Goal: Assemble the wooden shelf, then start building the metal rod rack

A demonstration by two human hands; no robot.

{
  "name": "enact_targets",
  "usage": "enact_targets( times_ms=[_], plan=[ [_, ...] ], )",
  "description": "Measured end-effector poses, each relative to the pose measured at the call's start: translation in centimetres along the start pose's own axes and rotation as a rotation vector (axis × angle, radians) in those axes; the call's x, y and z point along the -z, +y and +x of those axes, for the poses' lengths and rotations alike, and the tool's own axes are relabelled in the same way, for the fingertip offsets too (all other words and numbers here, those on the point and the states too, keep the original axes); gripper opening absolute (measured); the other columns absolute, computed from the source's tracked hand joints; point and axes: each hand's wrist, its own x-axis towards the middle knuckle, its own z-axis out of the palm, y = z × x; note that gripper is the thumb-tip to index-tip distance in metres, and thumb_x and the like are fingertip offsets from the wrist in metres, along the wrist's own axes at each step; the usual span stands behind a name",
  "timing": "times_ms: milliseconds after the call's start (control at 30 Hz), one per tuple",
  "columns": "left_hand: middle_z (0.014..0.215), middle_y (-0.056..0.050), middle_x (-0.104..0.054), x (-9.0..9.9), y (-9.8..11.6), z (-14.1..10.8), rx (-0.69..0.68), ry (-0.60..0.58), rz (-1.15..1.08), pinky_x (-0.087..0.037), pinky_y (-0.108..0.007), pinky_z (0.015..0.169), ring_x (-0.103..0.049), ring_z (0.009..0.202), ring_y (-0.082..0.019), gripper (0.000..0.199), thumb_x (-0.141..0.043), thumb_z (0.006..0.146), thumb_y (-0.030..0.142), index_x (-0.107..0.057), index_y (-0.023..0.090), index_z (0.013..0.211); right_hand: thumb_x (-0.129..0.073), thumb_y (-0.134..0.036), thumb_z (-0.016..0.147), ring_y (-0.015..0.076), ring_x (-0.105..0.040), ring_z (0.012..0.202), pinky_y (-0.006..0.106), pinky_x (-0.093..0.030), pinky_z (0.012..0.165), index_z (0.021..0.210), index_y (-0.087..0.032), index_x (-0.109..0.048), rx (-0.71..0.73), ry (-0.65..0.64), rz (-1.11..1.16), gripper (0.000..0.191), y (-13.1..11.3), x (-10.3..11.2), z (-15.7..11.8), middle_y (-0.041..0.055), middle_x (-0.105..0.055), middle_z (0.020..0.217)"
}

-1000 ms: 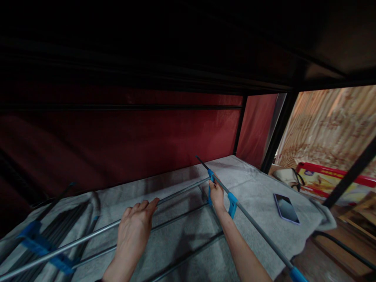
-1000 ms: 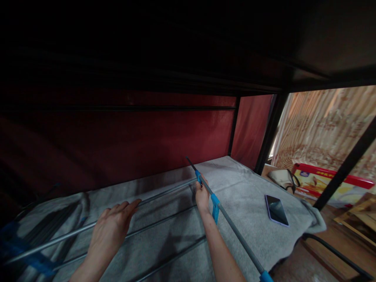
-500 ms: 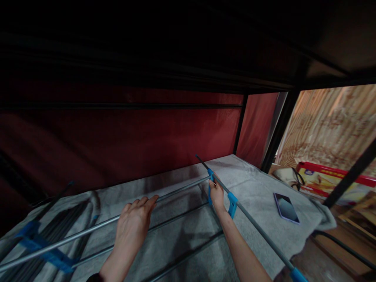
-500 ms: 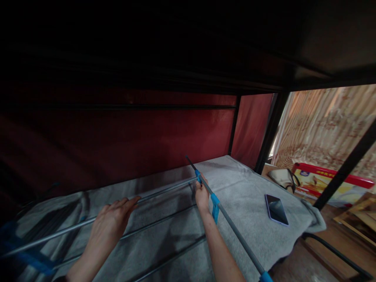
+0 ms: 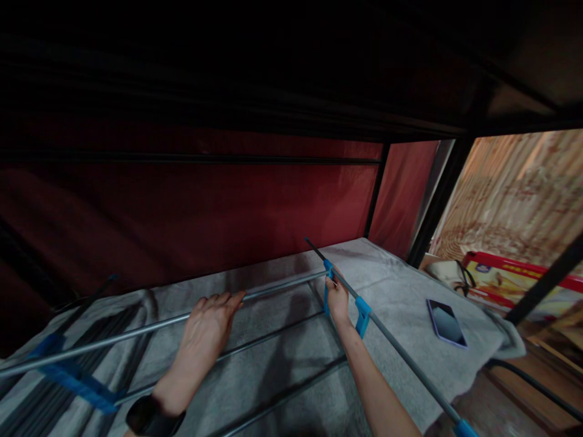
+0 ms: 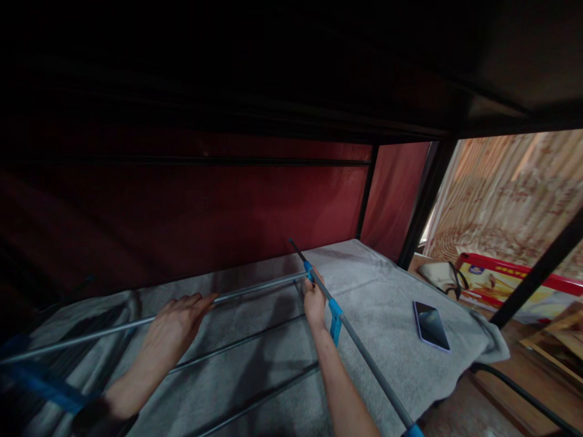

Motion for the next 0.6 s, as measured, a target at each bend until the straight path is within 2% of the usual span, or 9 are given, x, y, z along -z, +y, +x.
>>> enact_targets(
  times_ms=[133,267,433,600],
  plan=[
    [0.109,-0.012,-0.072,-0.1,-0.5,0.4,-0.008,-0.019,-0.055,-0.048,-0.04,0.089,-0.067,0.094,-0.025,0.044,-0.033,0.099,0.025,-0.065,0.021,0.13,-0.05,-0.04,0.088,0.0244,-0.057,0.119,0.039,-0.04,0.108,0.127,-0.02,-0.064,-0.013,-0.004,-0.019,0.046,-0.1,0.0,0.0,0.0089,-0.068,0.121],
    [0.104,-0.011,-0.074,0.6,-0.5,1.0,-0.029,-0.036,-0.092,-0.05,-0.037,0.088,-0.069,0.093,-0.024,0.044,-0.032,0.1,0.028,-0.067,0.02,0.124,-0.052,-0.04,0.087,0.0251,-0.058,0.117,0.04,-0.042,0.105,0.124,-0.019,-0.065,-0.033,0.005,-0.031,0.044,0.0,0.0,0.0,0.01,-0.067,0.124],
    [0.113,-0.009,-0.074,0.4,-0.8,1.3,-0.024,-0.096,-0.129,-0.053,-0.036,0.086,-0.07,0.097,-0.025,0.046,-0.03,0.1,0.03,-0.066,0.021,0.126,-0.05,-0.041,0.089,0.024,-0.059,0.111,0.038,-0.044,0.101,0.121,-0.018,-0.066,-0.04,0.005,-0.042,0.042,0.3,0.1,-0.2,0.0104,-0.068,0.119],
    [0.116,-0.008,-0.074,0.8,-1.1,1.7,-0.02,-0.103,-0.153,-0.053,-0.036,0.086,-0.071,0.1,-0.025,0.045,-0.031,0.099,0.034,-0.067,0.022,0.125,-0.05,-0.04,0.089,0.0236,-0.06,0.105,0.038,-0.045,0.098,0.116,-0.018,-0.066,-0.028,0.002,-0.039,0.039,0.6,0.1,-0.2,0.0092,-0.068,0.111]
  ],
)
